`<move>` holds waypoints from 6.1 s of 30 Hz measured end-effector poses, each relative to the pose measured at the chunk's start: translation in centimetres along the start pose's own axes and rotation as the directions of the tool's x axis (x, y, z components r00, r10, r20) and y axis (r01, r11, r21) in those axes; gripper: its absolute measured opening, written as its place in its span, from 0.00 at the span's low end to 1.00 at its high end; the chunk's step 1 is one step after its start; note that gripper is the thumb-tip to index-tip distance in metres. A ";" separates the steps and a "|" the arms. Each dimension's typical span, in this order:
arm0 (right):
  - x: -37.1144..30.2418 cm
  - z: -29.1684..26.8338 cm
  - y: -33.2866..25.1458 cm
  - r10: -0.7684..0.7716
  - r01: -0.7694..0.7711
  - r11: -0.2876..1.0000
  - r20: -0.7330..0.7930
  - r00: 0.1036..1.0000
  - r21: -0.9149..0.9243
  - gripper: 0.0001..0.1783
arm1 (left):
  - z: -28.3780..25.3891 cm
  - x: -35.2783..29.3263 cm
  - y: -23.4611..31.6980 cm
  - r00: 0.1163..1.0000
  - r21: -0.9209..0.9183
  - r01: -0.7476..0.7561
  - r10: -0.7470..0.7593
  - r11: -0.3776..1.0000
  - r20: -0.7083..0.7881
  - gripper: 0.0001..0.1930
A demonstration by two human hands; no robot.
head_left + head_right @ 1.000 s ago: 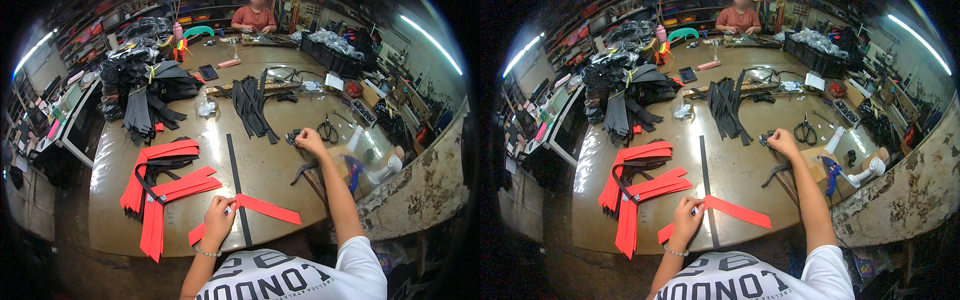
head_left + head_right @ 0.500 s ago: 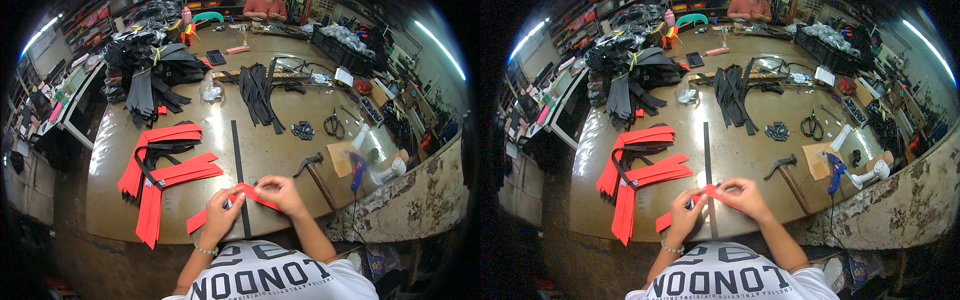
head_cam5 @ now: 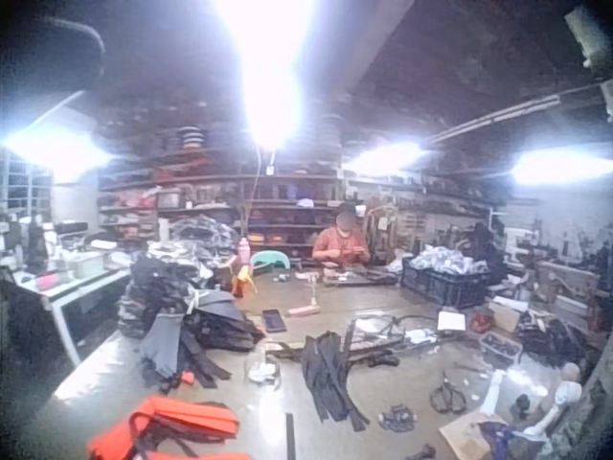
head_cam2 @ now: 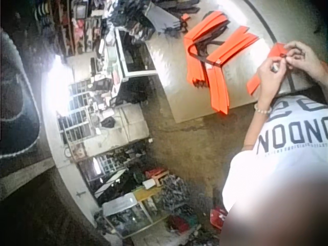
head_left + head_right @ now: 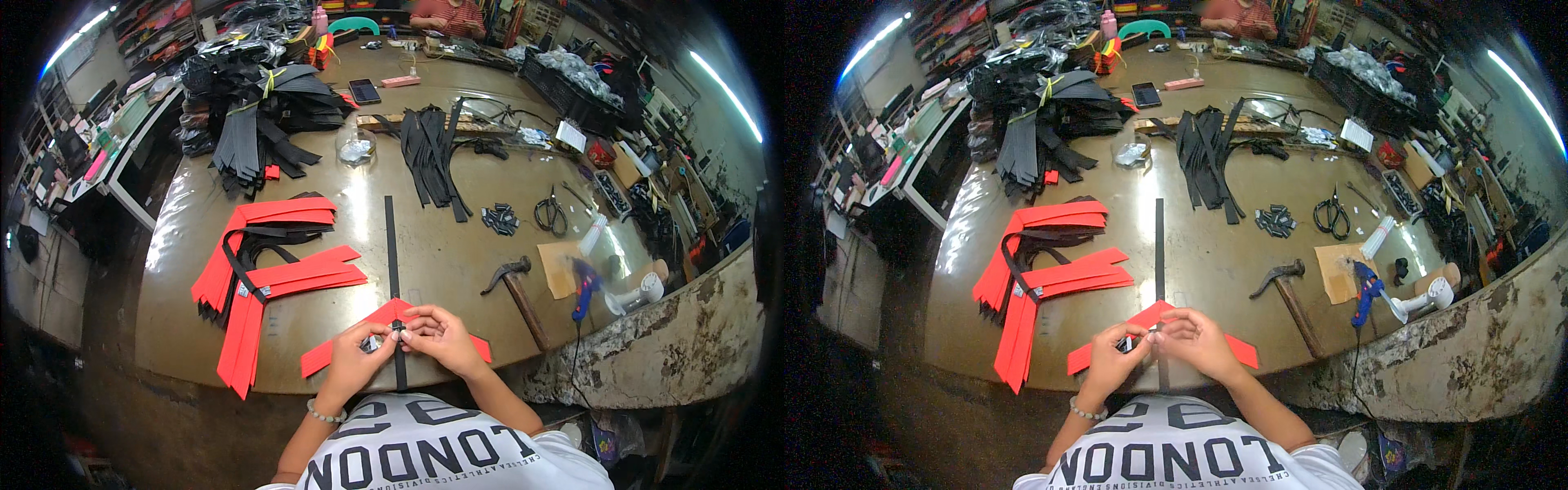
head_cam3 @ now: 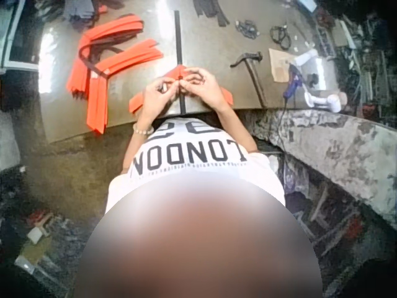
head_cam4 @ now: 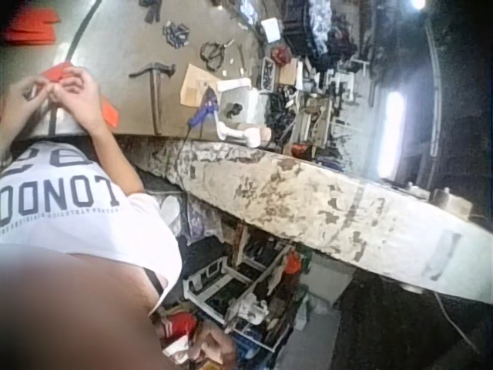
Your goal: The person repeatedly assembles red and black straps by applying hot glue with a glue gun, attaching a small metal buckle, and pressing the components together. Completed units are stacked on the table.
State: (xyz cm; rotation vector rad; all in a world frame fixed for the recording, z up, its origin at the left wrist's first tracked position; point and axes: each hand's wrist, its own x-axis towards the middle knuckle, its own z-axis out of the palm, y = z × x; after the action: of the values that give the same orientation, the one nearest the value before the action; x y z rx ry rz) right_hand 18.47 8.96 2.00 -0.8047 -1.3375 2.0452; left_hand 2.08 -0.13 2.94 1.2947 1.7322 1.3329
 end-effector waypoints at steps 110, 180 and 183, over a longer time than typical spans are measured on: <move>-0.4 0.3 2.0 -0.297 0.489 0.038 0.457 0.838 -0.872 0.28 | 0.3 0.4 -2.4 0.996 0.367 -0.087 0.070 0.926 0.062 0.15; 4.0 -2.5 -3.4 -0.373 0.557 0.550 0.414 0.831 -0.622 0.21 | 1.6 2.1 -1.5 0.990 0.324 -0.113 0.136 0.939 -0.047 0.07; 3.4 -1.8 -1.9 -0.313 0.472 0.606 0.354 0.881 -0.640 0.27 | 2.0 2.3 -2.2 0.990 0.368 -0.090 0.123 0.926 -0.068 0.06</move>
State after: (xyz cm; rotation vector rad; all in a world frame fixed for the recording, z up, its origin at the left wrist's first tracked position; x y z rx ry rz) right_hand 17.80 13.19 2.58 -0.5067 -2.2679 1.2421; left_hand 2.26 2.69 0.50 1.5710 2.0704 1.1785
